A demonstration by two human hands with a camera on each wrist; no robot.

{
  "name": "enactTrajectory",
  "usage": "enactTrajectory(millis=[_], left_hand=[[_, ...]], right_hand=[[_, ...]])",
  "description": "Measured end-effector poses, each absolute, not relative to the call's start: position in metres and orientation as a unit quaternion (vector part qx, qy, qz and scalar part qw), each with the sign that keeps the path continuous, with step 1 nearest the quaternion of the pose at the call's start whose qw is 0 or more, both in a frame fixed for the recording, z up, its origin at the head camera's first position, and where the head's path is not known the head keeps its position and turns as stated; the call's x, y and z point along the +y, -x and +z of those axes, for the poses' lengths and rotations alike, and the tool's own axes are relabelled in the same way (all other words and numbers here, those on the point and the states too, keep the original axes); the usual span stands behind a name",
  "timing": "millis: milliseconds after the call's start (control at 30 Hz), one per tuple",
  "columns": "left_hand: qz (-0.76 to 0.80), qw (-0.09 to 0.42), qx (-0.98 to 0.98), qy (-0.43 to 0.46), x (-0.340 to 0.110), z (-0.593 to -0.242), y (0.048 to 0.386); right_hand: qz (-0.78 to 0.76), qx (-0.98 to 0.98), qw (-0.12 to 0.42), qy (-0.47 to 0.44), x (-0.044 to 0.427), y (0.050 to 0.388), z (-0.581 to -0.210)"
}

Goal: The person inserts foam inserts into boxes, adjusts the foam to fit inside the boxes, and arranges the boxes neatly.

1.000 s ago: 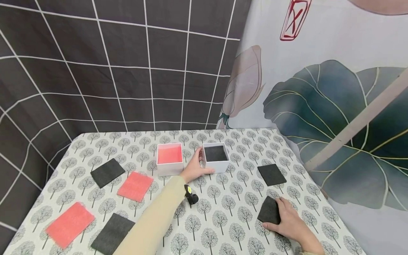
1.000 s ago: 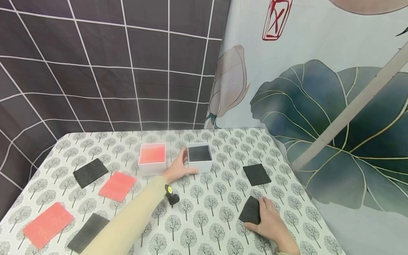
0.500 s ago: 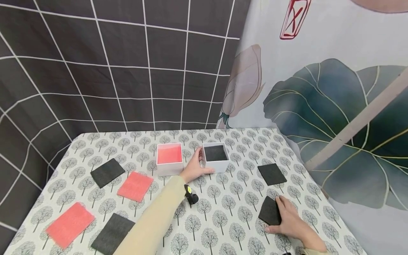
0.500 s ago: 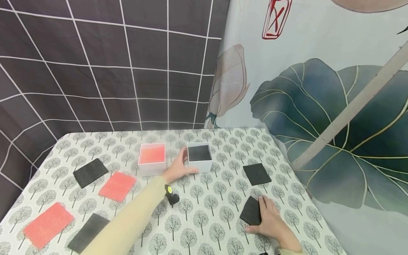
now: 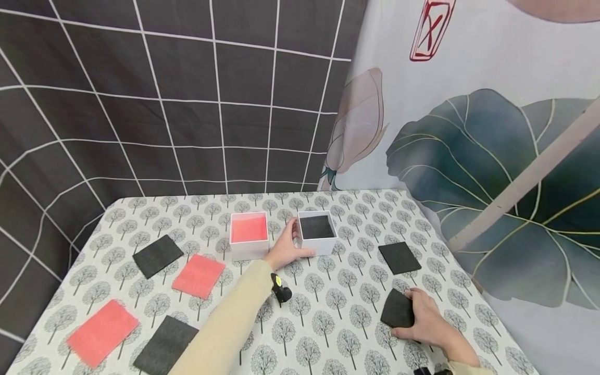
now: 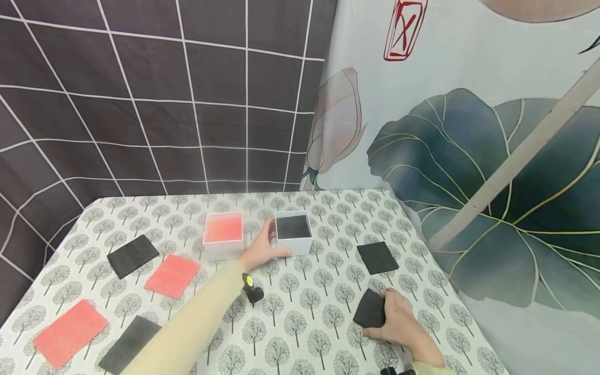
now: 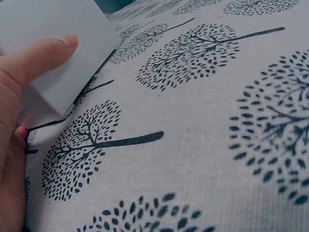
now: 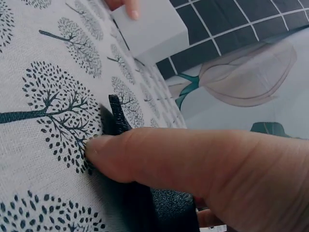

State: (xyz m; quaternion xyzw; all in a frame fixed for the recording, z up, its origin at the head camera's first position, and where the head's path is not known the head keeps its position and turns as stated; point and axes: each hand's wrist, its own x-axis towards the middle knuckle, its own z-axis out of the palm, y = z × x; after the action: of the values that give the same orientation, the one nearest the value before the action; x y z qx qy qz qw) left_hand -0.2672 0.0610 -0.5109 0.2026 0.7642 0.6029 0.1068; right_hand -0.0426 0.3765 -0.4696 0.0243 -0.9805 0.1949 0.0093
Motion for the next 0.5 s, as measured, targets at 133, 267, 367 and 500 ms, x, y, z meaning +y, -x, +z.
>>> enactTrajectory(millis=[133,267,367,500], left_hand=[[0.601,0.103,0.766,-0.205,0.061,-0.512,0.267],[0.602,0.104,0.764,-0.207,0.061,-0.514,0.267],[0.602,0.106,0.764,-0.206,0.061,-0.514,0.268],[0.603,0.103,0.763,-0.208,0.061,-0.514,0.268]], right_hand=[[0.227,-0.974,0.005,-0.013,0.378,0.043,-0.464],[0.250,-0.968,0.004,-0.004,0.381,0.043,-0.456],[0.247,-0.969,0.012,-0.007,0.384,0.045,-0.451],[0.235,-0.971,0.029,-0.024,0.385,0.049,-0.448]])
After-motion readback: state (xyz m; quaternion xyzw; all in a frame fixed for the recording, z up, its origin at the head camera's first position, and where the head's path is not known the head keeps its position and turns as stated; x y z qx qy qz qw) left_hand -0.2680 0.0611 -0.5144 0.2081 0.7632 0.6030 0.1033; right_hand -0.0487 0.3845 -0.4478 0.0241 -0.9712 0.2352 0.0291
